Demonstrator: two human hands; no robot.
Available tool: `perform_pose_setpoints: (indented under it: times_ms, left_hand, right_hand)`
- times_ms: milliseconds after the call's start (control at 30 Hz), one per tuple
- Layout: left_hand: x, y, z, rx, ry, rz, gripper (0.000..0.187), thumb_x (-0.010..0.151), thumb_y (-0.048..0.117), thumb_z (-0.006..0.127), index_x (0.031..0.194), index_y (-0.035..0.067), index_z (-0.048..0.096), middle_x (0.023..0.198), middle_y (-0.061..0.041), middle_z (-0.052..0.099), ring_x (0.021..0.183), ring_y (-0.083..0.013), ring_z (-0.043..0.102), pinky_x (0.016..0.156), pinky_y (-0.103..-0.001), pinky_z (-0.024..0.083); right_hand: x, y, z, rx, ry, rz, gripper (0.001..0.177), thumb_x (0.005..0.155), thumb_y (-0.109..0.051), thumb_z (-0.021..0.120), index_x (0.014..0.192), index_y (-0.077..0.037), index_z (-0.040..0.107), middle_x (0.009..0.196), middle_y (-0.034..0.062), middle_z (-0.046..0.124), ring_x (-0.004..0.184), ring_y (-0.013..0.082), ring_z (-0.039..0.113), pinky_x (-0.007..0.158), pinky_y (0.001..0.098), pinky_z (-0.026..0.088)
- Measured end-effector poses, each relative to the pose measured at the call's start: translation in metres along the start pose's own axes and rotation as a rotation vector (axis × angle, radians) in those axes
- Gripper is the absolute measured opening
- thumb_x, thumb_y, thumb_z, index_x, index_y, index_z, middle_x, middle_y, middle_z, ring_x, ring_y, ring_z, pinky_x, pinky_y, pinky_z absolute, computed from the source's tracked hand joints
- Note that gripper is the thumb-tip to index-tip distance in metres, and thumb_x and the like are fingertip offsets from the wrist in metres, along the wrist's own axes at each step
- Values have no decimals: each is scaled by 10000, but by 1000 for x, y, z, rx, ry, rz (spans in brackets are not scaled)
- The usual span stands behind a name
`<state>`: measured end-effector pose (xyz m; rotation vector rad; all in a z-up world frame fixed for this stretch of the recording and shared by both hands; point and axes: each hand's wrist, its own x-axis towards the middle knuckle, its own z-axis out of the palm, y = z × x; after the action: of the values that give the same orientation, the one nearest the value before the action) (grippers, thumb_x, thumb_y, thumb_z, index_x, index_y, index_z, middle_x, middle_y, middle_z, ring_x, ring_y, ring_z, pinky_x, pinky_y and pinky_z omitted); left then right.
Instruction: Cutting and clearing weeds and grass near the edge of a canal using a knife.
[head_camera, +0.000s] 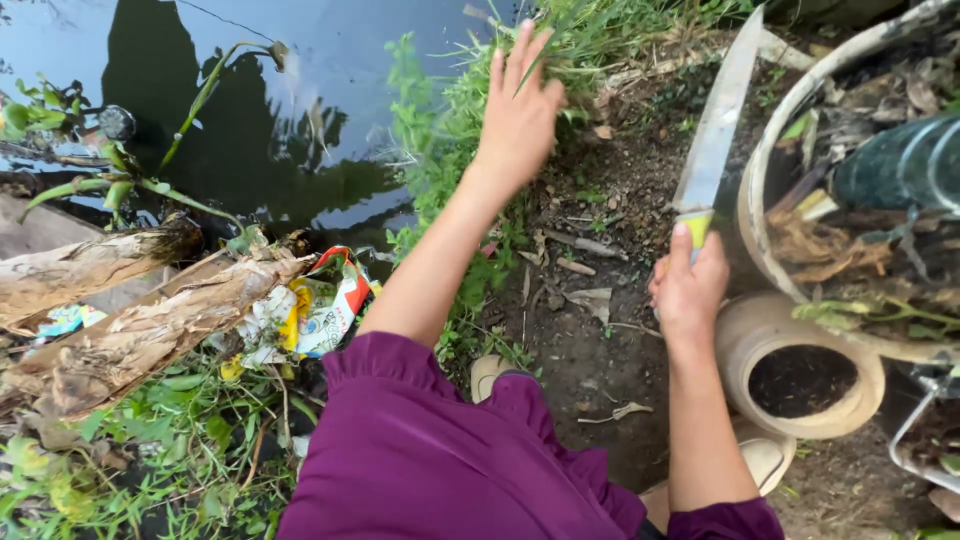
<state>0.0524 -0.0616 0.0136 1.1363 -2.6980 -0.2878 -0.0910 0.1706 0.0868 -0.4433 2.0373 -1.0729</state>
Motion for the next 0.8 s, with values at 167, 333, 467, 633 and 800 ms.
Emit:
perform_pose_setpoints:
  times_ms: [167, 333, 467, 633, 800]
  left_hand:
    - [20, -36, 26, -74, 110, 6, 501, 949, 393, 686, 1064, -85, 589, 1333, -342, 509, 1350, -488, 372, 1079, -704, 66]
    - [14, -78, 75, -134, -310, 6, 285, 1048, 61, 623, 1293, -40, 518, 1145, -245, 672, 1056, -397, 691, 945, -502, 571]
    - [-16, -71, 42, -244, -154, 166, 568, 861, 303, 792, 1180, -74, 511, 1022, -283, 661, 930, -450, 670, 833, -524, 563]
    - [-42, -77, 45, -439, -224, 1, 469, 852, 293, 783, 1153, 7, 565, 965, -293, 673, 920, -498, 635, 758, -566, 510]
    - [-44, -54, 11, -422, -330, -107, 397, 946, 314, 735, 1045, 1, 513, 930, -244, 688, 925, -460, 658, 791, -551, 524]
  right_hand:
    - [3, -20, 17, -81, -4, -190, 253, 1138, -307, 488, 1030, -78, 502, 623, -13, 517, 479, 70, 501, 404, 251, 392]
    - [3, -55, 40, 232, 89, -488, 237, 1207, -262, 514, 1118, -45, 485, 766, 12, 545, 565, 84, 516, 480, 270, 410]
    - [19, 35, 77, -167, 26, -438, 223, 1159, -231, 548, 1125, -15, 503, 778, 96, 576, 617, 219, 591, 536, 387, 450]
    - [18, 18, 72, -387, 103, -540, 216, 1075, -205, 600, 1050, -3, 528, 793, 188, 629, 695, 271, 635, 630, 456, 512]
    - [-2, -73, 61, -192, 228, -645, 214, 1184, -202, 561, 1163, 8, 519, 885, 165, 639, 753, 243, 627, 719, 418, 513]
